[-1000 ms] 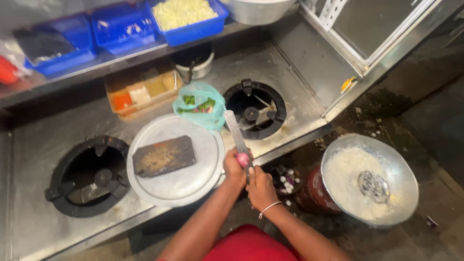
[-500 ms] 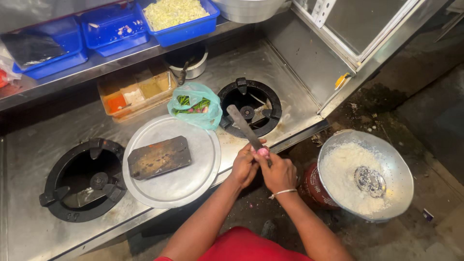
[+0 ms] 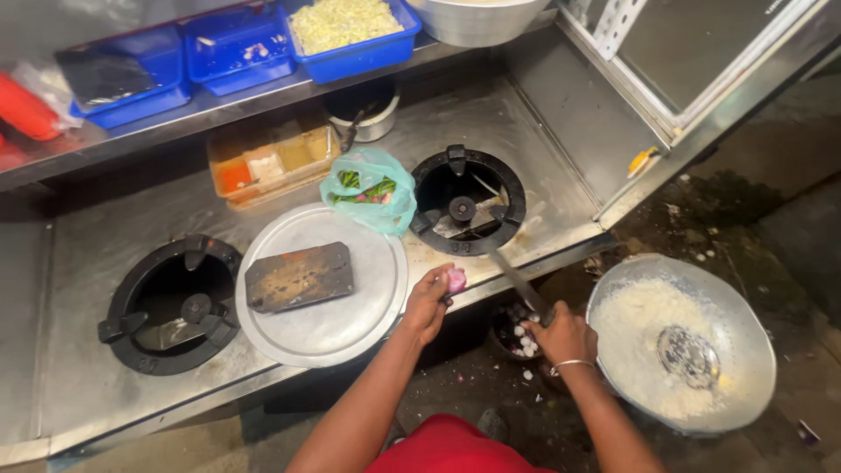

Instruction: The person uses a large knife to peel and chop red onions on a metal lid placed over a gas stove burner. They repeatedly slice the onions into small pieces, which fall onto the floor and into a nearby container.

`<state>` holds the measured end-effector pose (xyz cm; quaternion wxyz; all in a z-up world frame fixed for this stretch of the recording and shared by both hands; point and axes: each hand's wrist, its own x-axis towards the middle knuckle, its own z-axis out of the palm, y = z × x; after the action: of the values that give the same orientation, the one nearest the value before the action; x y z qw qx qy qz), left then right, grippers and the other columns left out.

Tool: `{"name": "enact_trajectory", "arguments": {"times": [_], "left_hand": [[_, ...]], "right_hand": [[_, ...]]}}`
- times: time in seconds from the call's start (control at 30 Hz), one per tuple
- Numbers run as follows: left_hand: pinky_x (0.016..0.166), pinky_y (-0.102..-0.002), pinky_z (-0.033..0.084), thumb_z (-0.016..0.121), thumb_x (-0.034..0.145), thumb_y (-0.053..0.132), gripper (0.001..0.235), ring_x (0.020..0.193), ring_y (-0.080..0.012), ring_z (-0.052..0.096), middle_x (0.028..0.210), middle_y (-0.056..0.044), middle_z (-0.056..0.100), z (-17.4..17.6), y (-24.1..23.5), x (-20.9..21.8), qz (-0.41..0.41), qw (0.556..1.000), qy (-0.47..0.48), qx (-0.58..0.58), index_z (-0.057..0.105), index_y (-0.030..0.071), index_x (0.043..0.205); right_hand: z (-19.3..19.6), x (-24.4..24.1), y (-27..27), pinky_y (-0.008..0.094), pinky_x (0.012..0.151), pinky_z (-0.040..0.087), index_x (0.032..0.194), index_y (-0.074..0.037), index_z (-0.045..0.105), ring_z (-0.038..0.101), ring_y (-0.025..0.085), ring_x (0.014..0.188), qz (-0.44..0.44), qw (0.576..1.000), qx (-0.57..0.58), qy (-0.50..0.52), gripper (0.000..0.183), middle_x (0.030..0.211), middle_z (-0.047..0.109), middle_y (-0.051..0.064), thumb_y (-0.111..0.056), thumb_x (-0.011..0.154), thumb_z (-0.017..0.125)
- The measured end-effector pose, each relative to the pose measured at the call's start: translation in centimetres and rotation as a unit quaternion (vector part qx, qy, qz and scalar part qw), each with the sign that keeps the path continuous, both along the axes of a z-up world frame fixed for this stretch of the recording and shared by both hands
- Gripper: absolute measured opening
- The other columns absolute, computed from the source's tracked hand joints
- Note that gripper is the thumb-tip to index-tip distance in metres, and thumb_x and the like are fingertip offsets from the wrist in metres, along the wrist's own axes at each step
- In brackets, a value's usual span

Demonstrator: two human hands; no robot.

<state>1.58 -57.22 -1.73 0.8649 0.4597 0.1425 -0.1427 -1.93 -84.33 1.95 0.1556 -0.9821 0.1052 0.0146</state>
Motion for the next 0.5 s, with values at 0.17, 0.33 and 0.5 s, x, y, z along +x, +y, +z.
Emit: {"name": "enact_trajectory", "arguments": {"times": [0.17, 0.33, 0.5], "left_hand": [[0.09, -0.036, 0.058, 0.064, 0.093, 0.011, 0.041, 0.104, -0.0187, 0.068, 0.121, -0.01, 0.067, 1.9, 0.6, -0.5, -0.039, 0.999, -0.013, -0.012, 0.053, 0.013, 0.133], [0.084, -0.037, 0.06, 0.057, 0.1, 0.014, 0.026, 0.099, -0.0274, 0.074, 0.113, -0.015, 0.065, 4.4, -0.6, -1.0, -0.072, 0.997, -0.006, -0.017, 0.049, 0.007, 0.123], [0.061, -0.031, 0.053, 0.041, 0.101, 0.023, 0.029, 0.074, -0.0217, 0.064, 0.088, -0.015, 0.066, 4.2, -3.5, -0.6, -0.041, 0.995, -0.094, 0.009, 0.06, 0.007, 0.116]], "right_hand": [[-1.0, 0.8, 0.2, 0.043, 0.064, 0.057, 0.101, -0.007, 0.062, 0.07, 0.032, 0.073, 0.054, 0.981, 0.188, 0.015, 0.051, 0.079, 0.073, 0.014, -0.048, 0.078, 0.081], [0.6, -0.6, 4.8, 0.025, 0.051, 0.051, 0.113, -0.008, 0.056, 0.06, 0.009, 0.056, 0.14, 0.81, 0.569, 0.015, 0.027, 0.074, 0.061, 0.001, -0.02, 0.092, 0.07], [4.7, -1.2, 7.3, 0.028, 0.041, 0.045, 0.104, -0.003, 0.058, 0.055, 0.011, 0.046, 0.095, 0.779, 0.62, 0.017, 0.02, 0.066, 0.059, 0.003, -0.023, 0.1, 0.062]]}}
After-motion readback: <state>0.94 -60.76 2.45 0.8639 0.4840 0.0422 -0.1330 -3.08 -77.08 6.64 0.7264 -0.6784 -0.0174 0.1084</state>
